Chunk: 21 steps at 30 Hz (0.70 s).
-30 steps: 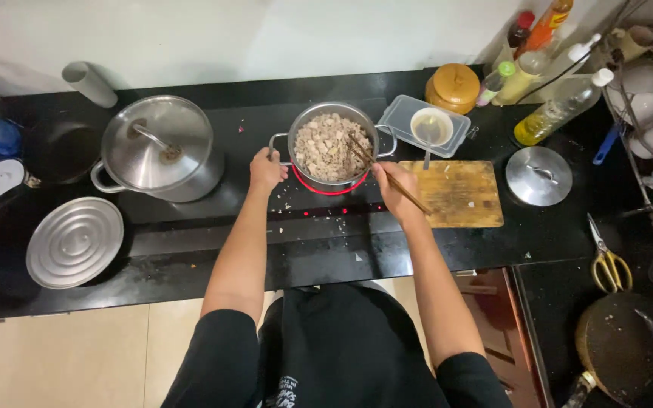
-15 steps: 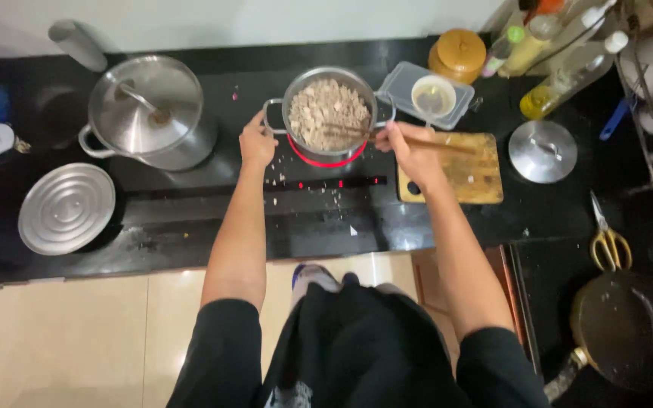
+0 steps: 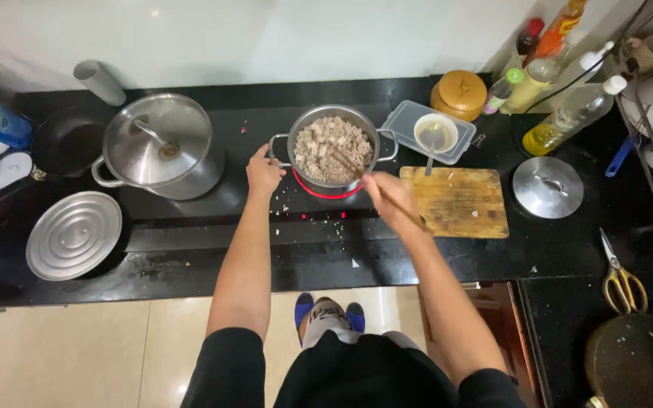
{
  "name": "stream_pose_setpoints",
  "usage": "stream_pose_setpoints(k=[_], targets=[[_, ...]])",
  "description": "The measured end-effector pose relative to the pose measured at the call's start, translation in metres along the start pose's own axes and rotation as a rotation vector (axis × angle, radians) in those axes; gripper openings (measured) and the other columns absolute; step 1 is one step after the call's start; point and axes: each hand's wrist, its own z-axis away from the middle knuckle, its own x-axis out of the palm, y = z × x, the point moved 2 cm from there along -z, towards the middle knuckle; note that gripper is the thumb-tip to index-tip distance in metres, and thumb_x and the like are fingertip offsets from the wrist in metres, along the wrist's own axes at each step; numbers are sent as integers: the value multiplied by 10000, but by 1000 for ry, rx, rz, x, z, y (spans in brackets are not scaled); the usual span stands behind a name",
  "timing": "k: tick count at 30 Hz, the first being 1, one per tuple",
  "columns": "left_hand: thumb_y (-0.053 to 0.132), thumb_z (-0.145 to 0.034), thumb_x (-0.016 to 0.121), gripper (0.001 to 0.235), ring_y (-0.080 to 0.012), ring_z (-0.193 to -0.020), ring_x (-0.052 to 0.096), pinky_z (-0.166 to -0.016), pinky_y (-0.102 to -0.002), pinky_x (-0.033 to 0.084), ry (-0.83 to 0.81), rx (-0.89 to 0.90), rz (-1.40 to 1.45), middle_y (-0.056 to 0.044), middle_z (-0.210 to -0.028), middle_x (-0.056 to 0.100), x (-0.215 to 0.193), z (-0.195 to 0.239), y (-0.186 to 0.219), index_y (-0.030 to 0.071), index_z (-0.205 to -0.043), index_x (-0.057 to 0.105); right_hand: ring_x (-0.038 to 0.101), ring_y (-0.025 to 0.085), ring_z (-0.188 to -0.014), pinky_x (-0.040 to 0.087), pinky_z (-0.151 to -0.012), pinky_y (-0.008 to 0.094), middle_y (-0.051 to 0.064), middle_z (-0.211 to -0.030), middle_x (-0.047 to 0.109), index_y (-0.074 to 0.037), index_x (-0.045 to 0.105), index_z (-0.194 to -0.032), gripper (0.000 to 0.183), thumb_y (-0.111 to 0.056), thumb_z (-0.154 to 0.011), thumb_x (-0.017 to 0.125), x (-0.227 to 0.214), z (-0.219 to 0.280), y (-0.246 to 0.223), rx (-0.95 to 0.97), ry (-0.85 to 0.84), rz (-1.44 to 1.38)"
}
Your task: The person tilts a wok and uses chopsticks to scrape cooked minced meat from the wok into a metal pot. They then place the pot on a portable induction cooker and stir the minced meat in the pot with the chopsticks.
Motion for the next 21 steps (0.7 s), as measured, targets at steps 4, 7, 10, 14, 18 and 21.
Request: stream_pose_setpoints(k=[4, 7, 10, 14, 18, 21], targets=[[-12, -949, 598, 512, -171, -623, 744, -530, -296, 583, -10, -35, 113, -131, -831, 766, 10, -15, -30, -32, -1451, 498, 700, 337, -693, 540, -625, 420, 185, -822, 737, -55, 798, -920, 218, -228, -993, 687, -18, -8, 26, 23, -1, 286], [-25, -933, 621, 479, -172, -645, 760, -557, -280, 598, 6, -20, 151, -134, -843, 767, 9, -17, -23, -79, -1400, 533, 766, 197, -734, 609, -697, 308, 113, -838, 771, 14, 729, -947, 289, -206, -1066, 585, -31, -15, 30, 139, -61, -189], [-29, -930, 639, 454, -177, -664, 766, -590, -269, 610, 35, -61, 105, -155, -838, 771, 5, -10, -16, -84, -1376, 568, 762, 177, -757, 624, -723, 299, 111, -832, 772, 43, 738, -928, 335, -217, -1062, 575, -33, -20, 15, 223, -160, -389], [-34, -938, 607, 417, -194, -650, 765, -587, -292, 628, 12, -124, 182, -171, -839, 768, 4, -8, -12, -80, -1351, 569, 755, 238, -700, 577, -712, 368, 121, -810, 788, -36, 801, -885, 300, -247, -1008, 626, -27, -28, -35, 87, -314, 67], [-28, -936, 610, 362, -202, -645, 758, -585, -301, 629, -12, -145, 170, -182, -829, 765, 2, -7, -8, -75, -1295, 610, 713, 329, -734, 562, -674, 400, 172, -818, 752, -24, 786, -872, 297, -234, -1021, 639, 1, -11, -8, -6, -170, 107], [-25, -937, 618, 342, -200, -654, 762, -593, -295, 627, -18, -145, 140, -171, -839, 774, -3, 1, 3, -73, -1276, 626, 754, 244, -718, 592, -676, 354, 139, -851, 769, -26, 765, -898, 317, -239, -1048, 586, -12, -10, -4, -21, 56, 8]])
